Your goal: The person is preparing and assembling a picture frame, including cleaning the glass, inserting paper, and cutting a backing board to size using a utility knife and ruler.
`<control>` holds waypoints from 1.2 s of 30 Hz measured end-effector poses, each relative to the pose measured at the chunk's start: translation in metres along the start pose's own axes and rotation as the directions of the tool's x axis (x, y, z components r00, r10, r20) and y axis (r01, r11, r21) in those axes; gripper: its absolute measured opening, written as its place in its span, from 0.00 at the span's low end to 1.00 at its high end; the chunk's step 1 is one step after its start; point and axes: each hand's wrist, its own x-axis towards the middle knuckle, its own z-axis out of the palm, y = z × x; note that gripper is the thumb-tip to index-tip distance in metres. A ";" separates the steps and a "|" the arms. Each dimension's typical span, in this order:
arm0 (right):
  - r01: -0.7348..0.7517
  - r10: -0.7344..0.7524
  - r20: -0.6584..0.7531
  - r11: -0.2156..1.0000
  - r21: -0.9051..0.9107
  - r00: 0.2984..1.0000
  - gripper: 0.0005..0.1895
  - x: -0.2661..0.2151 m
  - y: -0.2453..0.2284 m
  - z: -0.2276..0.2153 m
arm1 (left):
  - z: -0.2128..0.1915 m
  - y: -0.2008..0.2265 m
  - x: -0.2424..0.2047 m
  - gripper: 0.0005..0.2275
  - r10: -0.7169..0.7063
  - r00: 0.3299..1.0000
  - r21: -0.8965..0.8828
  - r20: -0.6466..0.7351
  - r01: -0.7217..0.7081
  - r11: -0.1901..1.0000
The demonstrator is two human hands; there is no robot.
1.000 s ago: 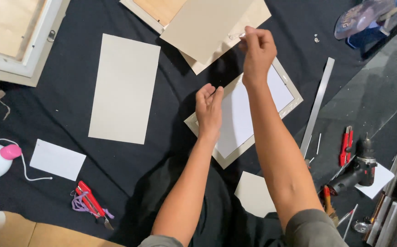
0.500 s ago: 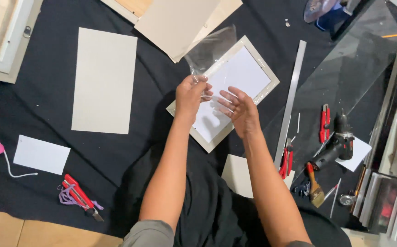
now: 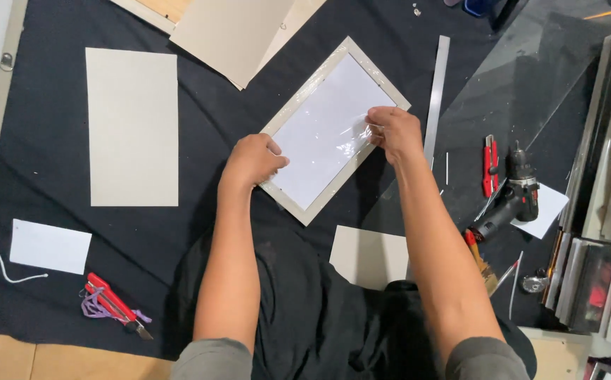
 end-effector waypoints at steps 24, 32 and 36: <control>0.790 -0.681 0.565 0.032 -0.612 0.466 0.31 -0.105 0.067 0.046 | -0.005 -0.001 -0.003 0.25 -0.066 0.774 -0.003 -0.629 0.083 0.997; 0.667 -0.438 0.593 0.022 -0.745 0.676 0.47 -0.087 0.099 0.050 | -0.010 0.003 -0.006 0.27 -0.099 0.785 -0.083 -0.611 0.061 0.995; 0.668 -0.441 0.590 0.030 -0.743 0.676 0.49 -0.083 0.098 0.048 | -0.008 0.004 -0.004 0.27 -0.095 0.800 -0.076 -0.592 0.062 0.995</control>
